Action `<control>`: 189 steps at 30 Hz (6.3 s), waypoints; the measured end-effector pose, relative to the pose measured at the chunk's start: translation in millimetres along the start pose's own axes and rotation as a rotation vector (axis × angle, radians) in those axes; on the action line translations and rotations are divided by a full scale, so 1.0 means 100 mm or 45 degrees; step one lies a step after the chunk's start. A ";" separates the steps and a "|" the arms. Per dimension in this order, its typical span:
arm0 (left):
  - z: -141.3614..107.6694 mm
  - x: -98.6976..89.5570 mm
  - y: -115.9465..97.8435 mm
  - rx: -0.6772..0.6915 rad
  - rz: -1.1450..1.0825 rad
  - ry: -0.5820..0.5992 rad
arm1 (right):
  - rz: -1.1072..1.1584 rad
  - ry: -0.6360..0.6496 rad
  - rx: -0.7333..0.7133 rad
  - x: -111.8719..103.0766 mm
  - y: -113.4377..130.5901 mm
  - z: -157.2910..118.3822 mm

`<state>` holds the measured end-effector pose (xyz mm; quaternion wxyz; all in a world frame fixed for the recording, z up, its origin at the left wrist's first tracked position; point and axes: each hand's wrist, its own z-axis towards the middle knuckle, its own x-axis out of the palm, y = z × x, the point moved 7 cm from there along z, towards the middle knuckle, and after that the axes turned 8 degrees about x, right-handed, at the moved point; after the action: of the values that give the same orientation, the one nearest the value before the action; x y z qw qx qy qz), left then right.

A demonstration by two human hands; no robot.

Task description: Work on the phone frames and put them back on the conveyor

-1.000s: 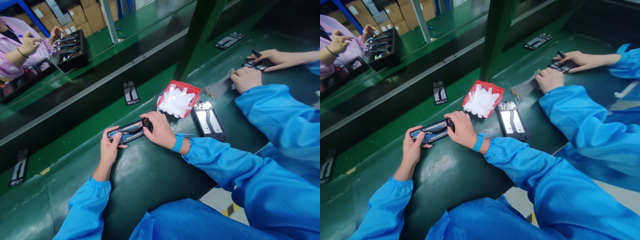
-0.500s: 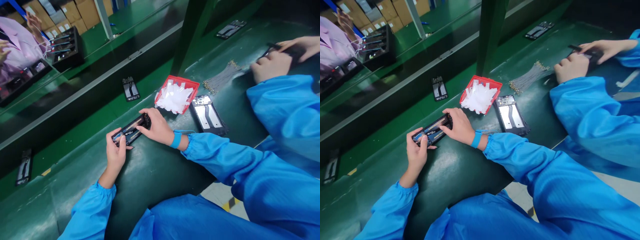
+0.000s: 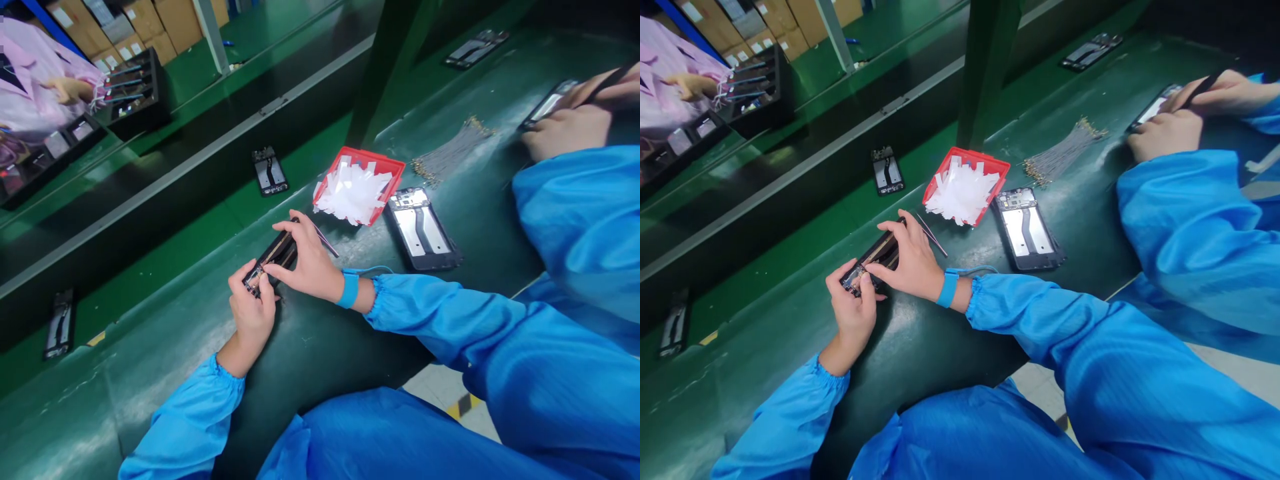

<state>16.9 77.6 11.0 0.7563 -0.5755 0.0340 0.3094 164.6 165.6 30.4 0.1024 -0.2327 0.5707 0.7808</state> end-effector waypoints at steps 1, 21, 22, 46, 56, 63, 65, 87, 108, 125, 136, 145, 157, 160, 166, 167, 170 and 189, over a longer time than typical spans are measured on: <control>0.00 0.00 0.00 0.014 0.005 -0.002 | -0.009 0.003 0.004 0.01 0.01 -0.02; 0.25 -0.07 0.28 -0.375 -0.425 0.135 | -0.384 0.250 -0.545 0.04 0.09 -0.06; 0.26 -0.06 0.30 -0.385 -0.511 0.141 | -0.345 0.238 -0.499 0.03 0.08 -0.06; 0.10 0.09 0.07 -0.187 -0.532 0.178 | 0.661 0.606 -0.023 0.19 0.05 -0.16; 0.08 0.09 0.14 -0.213 -0.620 0.102 | 1.017 0.818 0.078 0.26 0.04 -0.16; 0.09 0.05 0.15 -0.237 -0.616 0.050 | 0.899 0.766 0.085 0.31 -0.03 -0.17; 0.11 0.04 0.20 -0.303 -0.706 0.005 | 0.815 0.668 0.113 0.31 -0.12 -0.15; 0.26 -0.04 0.18 -0.360 -0.529 0.133 | -0.416 0.125 -0.884 0.11 0.26 -0.26; 0.30 -0.05 0.22 -0.278 -0.694 0.142 | -0.067 0.261 -0.606 -0.08 0.16 -0.05; 0.08 0.13 0.08 -0.428 -0.817 0.319 | -0.294 0.212 -0.605 0.00 0.19 -0.15; 0.06 0.19 0.09 -0.434 -0.723 0.338 | -0.415 0.262 -0.734 0.01 0.26 -0.18; 0.10 0.13 0.16 -0.457 -0.738 0.250 | -0.218 0.208 -0.735 -0.02 0.21 -0.20; 0.10 0.15 0.09 -0.449 -0.787 0.306 | -0.170 0.095 -0.692 -0.06 0.25 -0.24; 0.10 0.15 0.13 -0.470 -0.796 0.299 | -0.199 0.096 -0.699 -0.06 0.24 -0.24; 0.09 0.13 0.15 -0.518 -0.789 0.254 | -0.203 0.066 -0.739 -0.08 0.26 -0.23; 0.09 0.12 0.15 -0.530 -0.787 0.246 | -0.203 0.070 -0.733 -0.07 0.27 -0.23; 0.08 0.11 0.15 -0.561 -0.765 0.210 | -0.222 0.093 -0.707 -0.06 0.27 -0.23; 0.19 -0.01 0.10 -0.298 -0.515 0.122 | -0.132 0.033 -0.416 -0.12 0.21 -0.12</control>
<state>5.4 95.4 9.7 0.7284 -0.6684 -0.0823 0.1259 168.9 148.6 50.5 0.0960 -0.2852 0.4249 0.8538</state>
